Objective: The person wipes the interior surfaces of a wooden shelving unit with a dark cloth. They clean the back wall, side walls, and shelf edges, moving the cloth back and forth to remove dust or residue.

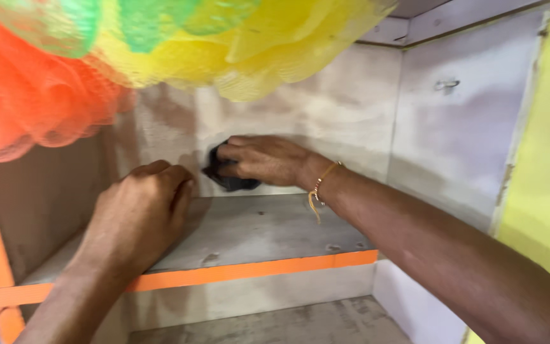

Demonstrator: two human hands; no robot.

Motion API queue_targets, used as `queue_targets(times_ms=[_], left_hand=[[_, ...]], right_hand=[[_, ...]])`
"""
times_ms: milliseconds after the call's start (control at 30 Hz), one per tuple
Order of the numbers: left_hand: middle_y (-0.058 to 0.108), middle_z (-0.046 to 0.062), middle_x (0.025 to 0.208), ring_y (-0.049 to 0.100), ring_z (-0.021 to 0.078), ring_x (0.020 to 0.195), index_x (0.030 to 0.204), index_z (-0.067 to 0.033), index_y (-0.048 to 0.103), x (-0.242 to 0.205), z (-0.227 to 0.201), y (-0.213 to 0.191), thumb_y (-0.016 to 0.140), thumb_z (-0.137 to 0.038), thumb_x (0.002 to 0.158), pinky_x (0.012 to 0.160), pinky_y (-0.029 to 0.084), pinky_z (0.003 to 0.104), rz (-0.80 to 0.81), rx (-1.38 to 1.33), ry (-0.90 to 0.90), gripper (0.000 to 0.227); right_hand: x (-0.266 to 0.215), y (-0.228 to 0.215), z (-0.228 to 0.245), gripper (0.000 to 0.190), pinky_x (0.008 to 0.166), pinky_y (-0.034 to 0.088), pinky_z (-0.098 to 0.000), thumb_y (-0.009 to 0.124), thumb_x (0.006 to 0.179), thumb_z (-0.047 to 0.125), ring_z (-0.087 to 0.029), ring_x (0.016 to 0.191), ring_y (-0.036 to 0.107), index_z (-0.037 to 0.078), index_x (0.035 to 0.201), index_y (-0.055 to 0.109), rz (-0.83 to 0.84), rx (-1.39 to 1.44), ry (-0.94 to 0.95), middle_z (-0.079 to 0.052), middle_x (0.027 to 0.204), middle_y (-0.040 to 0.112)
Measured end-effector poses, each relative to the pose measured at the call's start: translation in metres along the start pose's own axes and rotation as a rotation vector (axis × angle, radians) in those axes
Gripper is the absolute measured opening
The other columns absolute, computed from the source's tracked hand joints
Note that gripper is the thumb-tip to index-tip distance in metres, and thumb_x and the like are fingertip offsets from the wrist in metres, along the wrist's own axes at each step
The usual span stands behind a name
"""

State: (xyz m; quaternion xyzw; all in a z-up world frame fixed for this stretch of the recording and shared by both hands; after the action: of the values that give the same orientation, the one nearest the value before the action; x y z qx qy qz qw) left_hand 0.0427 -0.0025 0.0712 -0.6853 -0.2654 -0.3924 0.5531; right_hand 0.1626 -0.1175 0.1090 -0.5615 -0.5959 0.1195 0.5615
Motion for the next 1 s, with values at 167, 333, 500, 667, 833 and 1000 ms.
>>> queue_targets(times_ms=[167, 333, 500, 667, 833, 1000], left_hand=[[0.072, 0.012, 0.1, 0.07, 0.039, 0.086, 0.099, -0.01, 0.074, 0.002, 0.018, -0.01, 0.06, -0.022, 0.093, 0.077, 0.056, 0.052, 0.057, 0.021, -0.008, 0.02], [0.072, 0.014, 0.099, 0.07, 0.0399, 0.087, 0.097, -0.0095, 0.074, -0.006, 0.045, -0.014, 0.062, -0.025, 0.091, 0.078, 0.057, 0.052, 0.053, 0.042, -0.006, 0.02], [0.071, 0.016, 0.096, 0.069, 0.0413, 0.084, 0.096, -0.0086, 0.074, -0.008, 0.052, -0.012, 0.064, -0.022, 0.086, 0.074, 0.057, 0.053, -0.013, 0.015, 0.024, 0.019], [0.071, 0.017, 0.093, 0.069, 0.0415, 0.084, 0.093, -0.0082, 0.073, -0.008, 0.062, -0.015, 0.064, -0.02, 0.087, 0.074, 0.056, 0.054, -0.05, 0.002, 0.023, 0.016], [0.069, 0.02, 0.098, 0.069, 0.0439, 0.082, 0.1, -0.0062, 0.071, -0.01, 0.054, -0.025, 0.063, -0.017, 0.088, 0.074, 0.056, 0.055, -0.135, 0.001, 0.033, 0.018], [0.068, 0.025, 0.108, 0.068, 0.0462, 0.089, 0.116, -0.0003, 0.064, -0.017, 0.045, -0.048, 0.057, -0.013, 0.096, 0.077, 0.055, 0.055, -0.301, -0.074, 0.08, 0.025]], right_hand=[[0.023, -0.046, -0.029, 0.031, 0.083, 0.058, -0.0404, 0.054, 0.105, 0.03, -0.031, 0.093, 0.067, 0.002, 0.102, 0.065, -0.302, 0.688, 0.368, -0.016, 0.099, 0.071], [0.043, -0.011, 0.012, 0.028, 0.082, 0.056, -0.0389, 0.052, 0.104, 0.03, -0.025, 0.092, 0.068, 0.006, 0.099, 0.066, -0.134, 0.467, 0.117, -0.009, 0.097, 0.072], [0.058, -0.018, 0.019, 0.023, 0.089, 0.053, -0.0414, 0.058, 0.1, 0.029, -0.027, 0.098, 0.07, 0.011, 0.107, 0.069, -0.007, 0.421, 0.326, -0.006, 0.102, 0.072], [0.079, -0.036, 0.044, 0.03, 0.096, 0.053, -0.0432, 0.059, 0.093, 0.01, -0.035, 0.111, 0.066, 0.002, 0.122, 0.064, -0.557, 0.006, -0.05, -0.019, 0.117, 0.07], [0.096, 0.015, 0.058, 0.034, 0.1, 0.056, -0.046, 0.059, 0.091, 0.014, -0.036, 0.114, 0.068, 0.004, 0.123, 0.061, -0.179, -0.001, -0.115, -0.021, 0.123, 0.07], [0.057, 0.0, 0.073, 0.045, 0.097, 0.05, -0.0428, 0.058, 0.095, 0.044, -0.026, 0.117, 0.062, 0.017, 0.131, 0.062, 0.283, 0.308, 0.172, -0.009, 0.126, 0.066]])
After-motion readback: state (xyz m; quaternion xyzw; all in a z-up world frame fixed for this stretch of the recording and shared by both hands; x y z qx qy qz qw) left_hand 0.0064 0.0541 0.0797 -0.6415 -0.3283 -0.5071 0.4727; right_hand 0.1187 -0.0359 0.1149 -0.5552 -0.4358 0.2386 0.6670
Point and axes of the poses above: each hand's wrist, its own x-axis towards the middle knuckle, its own y-axis out of the palm, z = x × y, the point moved 9 cm from there along x, towards the middle knuckle
